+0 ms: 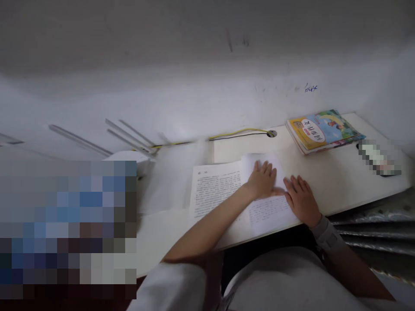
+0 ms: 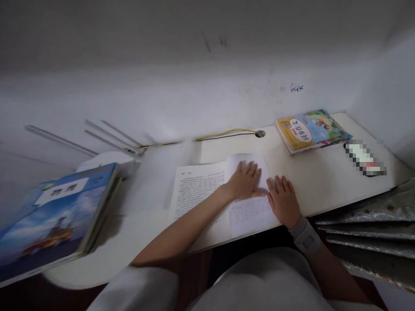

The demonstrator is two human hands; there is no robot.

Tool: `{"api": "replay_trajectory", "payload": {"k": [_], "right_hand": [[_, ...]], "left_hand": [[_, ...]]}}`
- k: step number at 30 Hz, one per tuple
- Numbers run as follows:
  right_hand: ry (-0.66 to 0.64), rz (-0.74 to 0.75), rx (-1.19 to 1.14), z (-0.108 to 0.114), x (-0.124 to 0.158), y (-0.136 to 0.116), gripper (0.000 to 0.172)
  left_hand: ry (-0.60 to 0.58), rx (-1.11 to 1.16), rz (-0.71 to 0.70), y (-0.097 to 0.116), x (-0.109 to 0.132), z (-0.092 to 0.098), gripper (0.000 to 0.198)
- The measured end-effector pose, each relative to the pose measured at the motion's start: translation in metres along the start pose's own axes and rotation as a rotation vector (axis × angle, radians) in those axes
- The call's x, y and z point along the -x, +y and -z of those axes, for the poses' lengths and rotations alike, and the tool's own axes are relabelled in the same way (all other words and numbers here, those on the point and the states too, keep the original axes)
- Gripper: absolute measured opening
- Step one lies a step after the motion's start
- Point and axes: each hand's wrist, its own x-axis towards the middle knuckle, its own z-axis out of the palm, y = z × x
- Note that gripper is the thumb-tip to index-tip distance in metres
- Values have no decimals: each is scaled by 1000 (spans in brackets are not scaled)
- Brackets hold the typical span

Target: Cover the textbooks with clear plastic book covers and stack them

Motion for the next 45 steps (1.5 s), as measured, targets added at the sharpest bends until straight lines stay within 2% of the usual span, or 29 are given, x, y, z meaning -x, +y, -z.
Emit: {"api": "replay_trajectory", "payload": {"k": [2, 5, 11, 14, 21, 26, 31, 35, 45], "right_hand": [[-4, -10, -22, -1, 1, 1, 47], [-48, 37, -62, 0, 1, 11, 50], [-249, 259, -99, 11, -14, 61, 66], [-301, 326, -80, 13, -22, 74, 74], [-306, 337, -74, 13, -22, 72, 76], [-311, 332, -103, 13, -23, 75, 73], [-292, 325, -128, 11, -23, 76, 67], [-282, 331, -115, 11, -22, 75, 64], [-296, 337, -118, 14, -22, 74, 66]], "left_hand": [[-52, 7, -27, 11, 14, -3, 103], [-61, 26, -32, 18, 25, -9, 106], [-27, 58, -60, 14, 23, -15, 106], [-1, 70, -69, 14, 21, -18, 106], [10, 118, -86, 19, 8, -16, 108], [63, 103, -84, 25, 1, -15, 104], [110, 26, -63, 26, 18, -16, 99], [58, 25, -76, 25, 31, -18, 100], [23, 73, -86, 29, 26, -18, 98]]}}
